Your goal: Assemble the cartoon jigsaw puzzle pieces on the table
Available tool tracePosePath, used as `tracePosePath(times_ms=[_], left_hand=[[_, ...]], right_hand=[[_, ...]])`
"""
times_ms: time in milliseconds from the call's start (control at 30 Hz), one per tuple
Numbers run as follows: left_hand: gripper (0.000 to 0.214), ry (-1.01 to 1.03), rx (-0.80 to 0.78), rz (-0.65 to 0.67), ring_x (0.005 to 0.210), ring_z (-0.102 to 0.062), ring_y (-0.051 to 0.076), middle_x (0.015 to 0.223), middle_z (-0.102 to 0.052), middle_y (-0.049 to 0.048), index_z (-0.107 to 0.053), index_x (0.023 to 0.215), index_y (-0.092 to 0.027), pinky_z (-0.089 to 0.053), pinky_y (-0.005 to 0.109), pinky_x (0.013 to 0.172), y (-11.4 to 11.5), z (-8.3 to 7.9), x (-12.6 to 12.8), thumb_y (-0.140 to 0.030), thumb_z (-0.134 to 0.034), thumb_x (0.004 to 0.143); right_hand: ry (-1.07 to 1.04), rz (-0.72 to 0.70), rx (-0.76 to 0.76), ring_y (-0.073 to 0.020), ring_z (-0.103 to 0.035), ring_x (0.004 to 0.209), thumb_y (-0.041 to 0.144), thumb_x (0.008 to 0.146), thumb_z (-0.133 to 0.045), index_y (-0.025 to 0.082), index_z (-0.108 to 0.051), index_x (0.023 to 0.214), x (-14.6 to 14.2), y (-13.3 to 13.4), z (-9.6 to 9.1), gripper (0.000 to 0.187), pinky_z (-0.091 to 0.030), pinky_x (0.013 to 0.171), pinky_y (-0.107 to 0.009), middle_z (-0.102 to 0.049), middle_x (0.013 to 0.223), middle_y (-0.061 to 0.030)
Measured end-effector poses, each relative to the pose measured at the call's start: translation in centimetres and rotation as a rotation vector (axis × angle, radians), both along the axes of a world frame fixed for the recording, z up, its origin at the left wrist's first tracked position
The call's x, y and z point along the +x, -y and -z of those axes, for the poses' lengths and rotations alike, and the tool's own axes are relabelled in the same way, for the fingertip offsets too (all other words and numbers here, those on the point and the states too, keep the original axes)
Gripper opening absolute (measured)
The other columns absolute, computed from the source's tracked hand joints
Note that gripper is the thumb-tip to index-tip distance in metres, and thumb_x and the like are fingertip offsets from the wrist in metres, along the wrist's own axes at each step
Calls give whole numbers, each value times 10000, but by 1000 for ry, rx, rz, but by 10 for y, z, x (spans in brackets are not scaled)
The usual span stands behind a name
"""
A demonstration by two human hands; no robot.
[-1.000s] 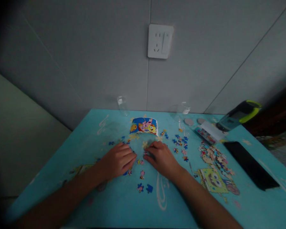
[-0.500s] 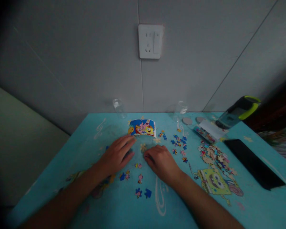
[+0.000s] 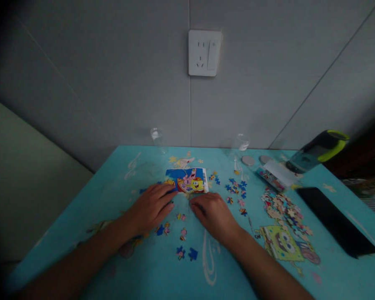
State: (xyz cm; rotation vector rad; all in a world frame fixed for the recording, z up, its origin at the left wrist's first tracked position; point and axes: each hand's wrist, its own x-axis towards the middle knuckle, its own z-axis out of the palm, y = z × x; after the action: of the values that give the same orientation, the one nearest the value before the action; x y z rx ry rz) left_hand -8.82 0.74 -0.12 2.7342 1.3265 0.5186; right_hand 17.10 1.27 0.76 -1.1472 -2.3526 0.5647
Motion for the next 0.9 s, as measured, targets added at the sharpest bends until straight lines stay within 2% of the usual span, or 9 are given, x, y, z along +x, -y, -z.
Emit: tracePosePath(times_ms=[167, 500, 667, 900], left_hand=[[384, 34, -4, 28, 1303, -531, 273, 1370, -598, 100, -590, 1370, -211, -403, 535, 1139, -2, -1, -2, -339, -456, 1033], [401, 27, -33, 64, 1415, -450, 262, 1486, -517, 112, -522, 1418, -198, -308, 573, 1214, -4, 8, -6, -317, -433, 1045], [366, 73, 59, 122, 1389, -458, 287, 1452, -525, 144, -586, 1326, -170, -309, 577, 1203, 1, 1, -3, -223, -495, 974], [197, 35, 96, 202, 1203, -558, 251, 1230, -641, 99, -672, 1117, -161, -407, 470, 1105, 9, -9, 3, -187, -550, 964]], right_hand=[[5, 14, -3, -195, -673, 919, 234, 957, -625, 251, -730, 1026, 4, -2, 1, 127, -491, 872, -372, -754, 968, -12], [33, -8, 22, -195, -703, 910, 247, 991, -572, 271, -737, 1100, 11, -2, -3, 199, -496, 862, -385, -775, 993, -11], [31, -32, 50, -196, -714, 872, 249, 1001, -534, 272, -739, 1132, 15, -6, -1, 244, -517, 837, -395, -782, 999, -27], [71, -1, 73, -218, -699, 914, 207, 991, -531, 253, -733, 1133, 19, -7, -7, 251, -489, 853, -413, -774, 1023, -44]])
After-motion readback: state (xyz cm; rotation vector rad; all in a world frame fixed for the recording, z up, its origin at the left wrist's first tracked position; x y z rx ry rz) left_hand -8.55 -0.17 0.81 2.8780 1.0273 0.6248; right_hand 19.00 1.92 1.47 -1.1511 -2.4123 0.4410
